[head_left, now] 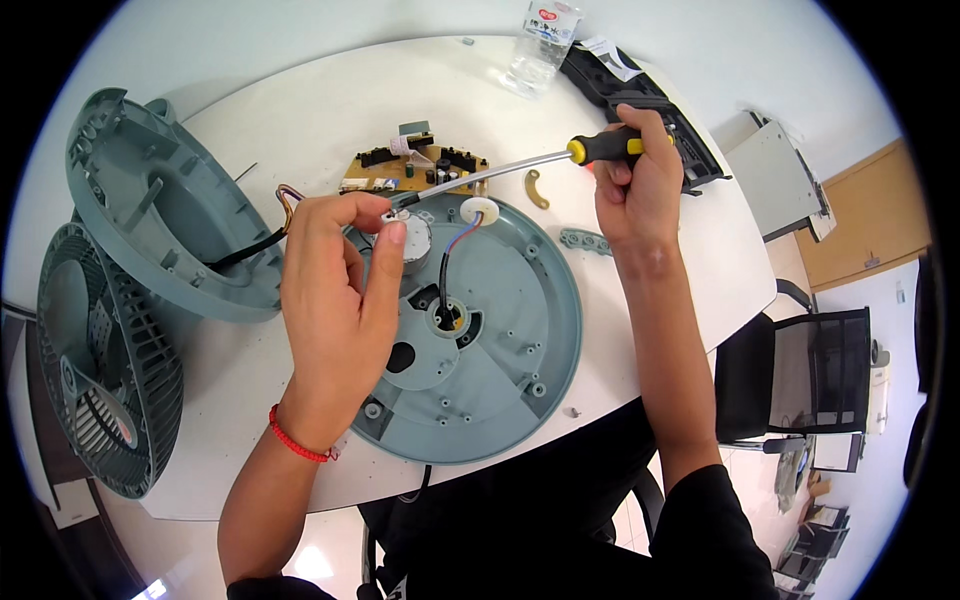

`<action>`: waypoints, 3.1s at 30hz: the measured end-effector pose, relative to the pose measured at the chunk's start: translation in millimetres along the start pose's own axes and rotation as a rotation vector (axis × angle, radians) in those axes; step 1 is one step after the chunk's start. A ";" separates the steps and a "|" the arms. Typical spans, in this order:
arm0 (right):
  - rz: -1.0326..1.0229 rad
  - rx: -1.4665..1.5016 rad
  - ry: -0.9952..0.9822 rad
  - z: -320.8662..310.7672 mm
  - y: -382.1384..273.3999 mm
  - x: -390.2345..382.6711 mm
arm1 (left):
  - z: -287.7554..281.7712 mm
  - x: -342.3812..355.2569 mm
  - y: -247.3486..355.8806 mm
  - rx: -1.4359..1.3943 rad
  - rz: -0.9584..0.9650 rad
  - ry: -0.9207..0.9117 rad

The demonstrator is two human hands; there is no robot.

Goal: The person uses a screwdriver to tighten screws on a small white component attached to a fan base. They connect wires to a circuit board and secure the component with screws. The person handles the fan base, circuit board, and small white component throughout the task.

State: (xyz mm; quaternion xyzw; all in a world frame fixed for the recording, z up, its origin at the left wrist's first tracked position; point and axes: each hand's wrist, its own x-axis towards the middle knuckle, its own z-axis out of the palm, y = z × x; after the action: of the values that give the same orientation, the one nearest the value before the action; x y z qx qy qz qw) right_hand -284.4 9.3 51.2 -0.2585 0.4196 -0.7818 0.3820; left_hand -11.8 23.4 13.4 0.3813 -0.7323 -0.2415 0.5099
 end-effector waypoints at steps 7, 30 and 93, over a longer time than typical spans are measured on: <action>-0.024 -0.013 0.015 1.5 -0.8 -1.6 | 3.1 1.7 -3.2 0.012 0.044 0.039; -0.257 0.028 0.140 -10.3 -8.4 8.3 | -0.3 15.4 14.5 0.534 0.028 -0.138; -0.230 -0.157 0.128 10.1 -24.8 -10.4 | 10.0 15.4 14.0 0.573 0.029 -0.055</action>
State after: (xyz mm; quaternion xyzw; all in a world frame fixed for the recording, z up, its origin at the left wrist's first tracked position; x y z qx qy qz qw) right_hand -280.6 21.9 76.7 -0.2837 0.4707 -0.7999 0.2410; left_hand -28.3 18.9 28.9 0.4925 -0.7898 -0.0275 0.3646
